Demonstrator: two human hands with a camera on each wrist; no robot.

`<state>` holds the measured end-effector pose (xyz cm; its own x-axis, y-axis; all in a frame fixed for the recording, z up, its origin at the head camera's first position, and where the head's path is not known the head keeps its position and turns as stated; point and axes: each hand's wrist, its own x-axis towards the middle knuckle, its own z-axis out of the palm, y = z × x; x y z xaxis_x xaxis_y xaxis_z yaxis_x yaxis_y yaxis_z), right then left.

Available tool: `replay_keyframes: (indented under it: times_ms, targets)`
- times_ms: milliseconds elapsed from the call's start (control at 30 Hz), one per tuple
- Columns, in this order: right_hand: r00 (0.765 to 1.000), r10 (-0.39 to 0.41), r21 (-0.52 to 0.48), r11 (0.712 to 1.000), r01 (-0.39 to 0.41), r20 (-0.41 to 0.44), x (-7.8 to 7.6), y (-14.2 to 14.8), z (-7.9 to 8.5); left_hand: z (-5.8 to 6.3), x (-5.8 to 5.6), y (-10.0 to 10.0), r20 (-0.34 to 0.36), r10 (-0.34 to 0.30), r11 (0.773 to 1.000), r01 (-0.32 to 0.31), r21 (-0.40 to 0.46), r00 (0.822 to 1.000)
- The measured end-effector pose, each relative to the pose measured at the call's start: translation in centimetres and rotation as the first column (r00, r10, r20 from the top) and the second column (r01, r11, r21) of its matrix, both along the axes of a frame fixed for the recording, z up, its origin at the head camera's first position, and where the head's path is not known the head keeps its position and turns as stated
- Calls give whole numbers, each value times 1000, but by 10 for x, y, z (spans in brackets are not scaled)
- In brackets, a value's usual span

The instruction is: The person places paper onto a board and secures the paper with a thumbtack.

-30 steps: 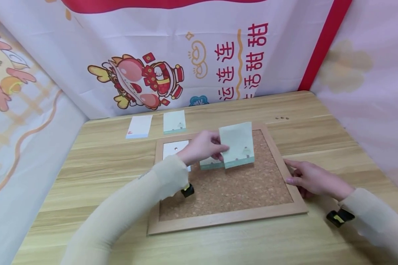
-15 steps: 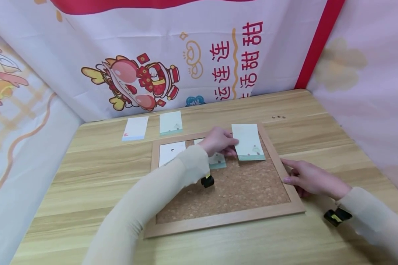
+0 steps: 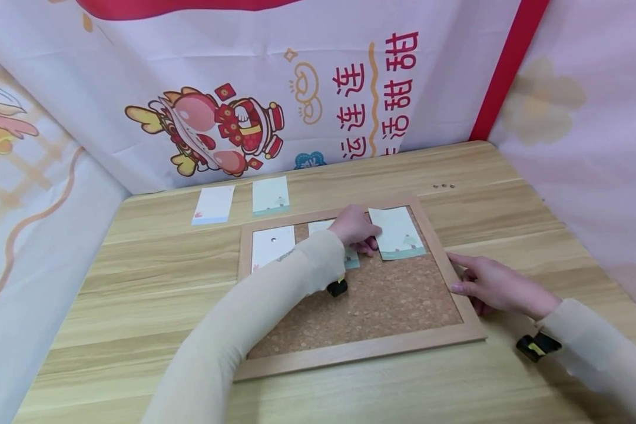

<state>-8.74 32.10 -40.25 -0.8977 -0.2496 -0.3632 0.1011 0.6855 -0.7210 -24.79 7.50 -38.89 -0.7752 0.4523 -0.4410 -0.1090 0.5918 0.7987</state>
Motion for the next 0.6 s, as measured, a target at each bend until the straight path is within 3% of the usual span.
replay_keyframes:
  times_ms: [333,600]
  targets:
    - [1000,-12,1,1000,12,6,0,-1,0,2,-2,4,-44,-50,992,44,-121,998]
    - [1000,-23,10,1000,23,16,0,-1,1,2,-2,7,-41,-17,990,11,-138,999]
